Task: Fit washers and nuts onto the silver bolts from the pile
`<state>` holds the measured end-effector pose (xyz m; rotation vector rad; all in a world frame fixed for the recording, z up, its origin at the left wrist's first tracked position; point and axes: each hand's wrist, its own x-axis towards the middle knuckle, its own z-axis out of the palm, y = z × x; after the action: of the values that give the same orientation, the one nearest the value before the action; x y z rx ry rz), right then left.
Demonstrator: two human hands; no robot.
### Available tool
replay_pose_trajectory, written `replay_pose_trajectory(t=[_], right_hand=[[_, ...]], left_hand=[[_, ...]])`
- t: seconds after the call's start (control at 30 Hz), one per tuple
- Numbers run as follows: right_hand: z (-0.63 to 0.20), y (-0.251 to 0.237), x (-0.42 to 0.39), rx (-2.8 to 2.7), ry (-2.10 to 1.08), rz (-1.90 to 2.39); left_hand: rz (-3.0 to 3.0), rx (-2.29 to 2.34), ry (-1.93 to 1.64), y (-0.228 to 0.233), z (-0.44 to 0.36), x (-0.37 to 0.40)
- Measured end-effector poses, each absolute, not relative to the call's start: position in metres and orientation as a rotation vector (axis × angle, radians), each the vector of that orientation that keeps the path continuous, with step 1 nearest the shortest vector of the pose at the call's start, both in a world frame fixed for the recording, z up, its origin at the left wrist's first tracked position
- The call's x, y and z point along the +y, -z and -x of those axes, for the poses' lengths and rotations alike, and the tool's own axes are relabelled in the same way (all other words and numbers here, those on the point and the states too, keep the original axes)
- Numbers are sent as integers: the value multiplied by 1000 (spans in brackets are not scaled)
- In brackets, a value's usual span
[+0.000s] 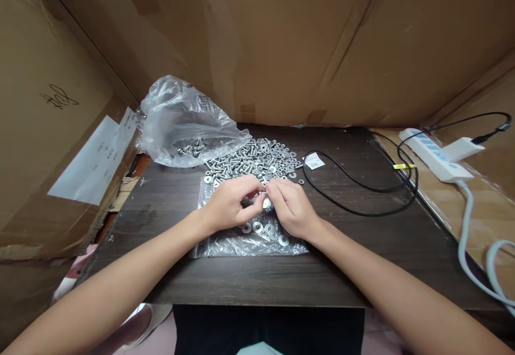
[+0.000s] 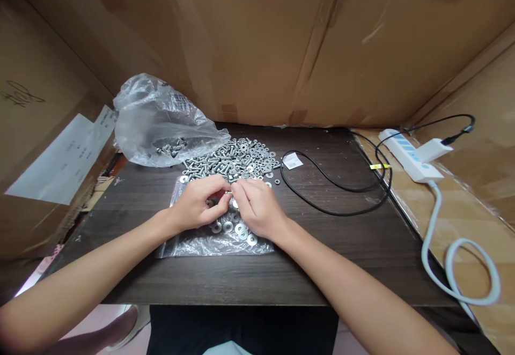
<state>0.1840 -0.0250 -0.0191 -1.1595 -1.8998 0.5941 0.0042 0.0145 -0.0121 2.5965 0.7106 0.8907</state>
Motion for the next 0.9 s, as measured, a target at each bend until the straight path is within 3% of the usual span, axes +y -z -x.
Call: replay_pose_trajectory(t=[0.2,0.33,0.4,0.6,0.73,0.9], right_hand=[[-173,17,-29,-1169,-1590,1218],[-175,15,-29,-1054,-1777,1237],[-178,15,-30,-1255,-1617,1288],[-189,10,-35,-2020,-478,1146],[-191,6,-36,-2196,-135,926],[-190,4,-37,-2274,59,804]], left_hand=[[-3232,567,-1010,8,-3,22],[-3130,575,-930,7,-5,18],[-2870,667,-842,7,-5,15],[-1678,705,-444,-3,-2,12],[-1130,553,-80,-10,-1,12],[-860,463,181,-14,0,13]])
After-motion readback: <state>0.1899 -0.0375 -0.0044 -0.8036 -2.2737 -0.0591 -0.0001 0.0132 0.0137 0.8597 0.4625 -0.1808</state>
